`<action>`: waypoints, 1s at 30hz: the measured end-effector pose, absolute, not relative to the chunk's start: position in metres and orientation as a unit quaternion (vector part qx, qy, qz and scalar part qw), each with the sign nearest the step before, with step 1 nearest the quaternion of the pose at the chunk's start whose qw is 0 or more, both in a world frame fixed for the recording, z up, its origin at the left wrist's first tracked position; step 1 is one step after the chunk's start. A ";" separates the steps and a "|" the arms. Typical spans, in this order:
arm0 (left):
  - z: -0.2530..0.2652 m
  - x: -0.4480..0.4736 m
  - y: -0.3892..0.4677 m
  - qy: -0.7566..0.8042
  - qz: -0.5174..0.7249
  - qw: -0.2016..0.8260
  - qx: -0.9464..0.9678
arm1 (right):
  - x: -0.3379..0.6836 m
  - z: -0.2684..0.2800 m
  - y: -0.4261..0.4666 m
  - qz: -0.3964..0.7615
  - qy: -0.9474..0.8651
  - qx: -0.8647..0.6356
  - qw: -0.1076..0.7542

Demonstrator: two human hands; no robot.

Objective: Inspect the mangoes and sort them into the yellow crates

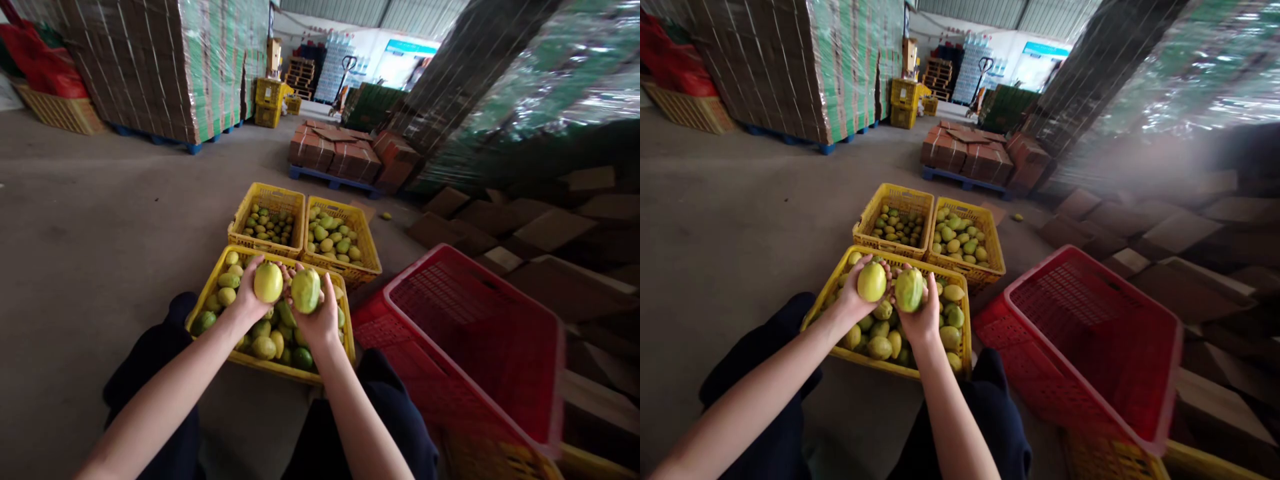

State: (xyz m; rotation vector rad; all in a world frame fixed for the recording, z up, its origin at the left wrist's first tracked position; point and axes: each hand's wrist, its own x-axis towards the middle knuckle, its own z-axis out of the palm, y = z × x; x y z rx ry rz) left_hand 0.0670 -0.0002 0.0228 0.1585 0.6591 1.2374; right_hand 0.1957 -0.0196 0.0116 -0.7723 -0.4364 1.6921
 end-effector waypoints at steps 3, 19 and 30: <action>0.022 0.064 0.004 0.298 0.572 0.764 -0.016 | 0.197 0.010 -0.014 0.743 -0.176 -0.307 0.568; 0.015 0.067 0.004 0.293 0.561 0.773 -0.057 | 0.194 -0.004 -0.005 0.719 -0.137 -0.381 0.566; 0.023 0.091 -0.011 0.268 0.595 0.758 0.017 | 0.186 -0.004 -0.017 0.367 -0.559 -0.484 0.564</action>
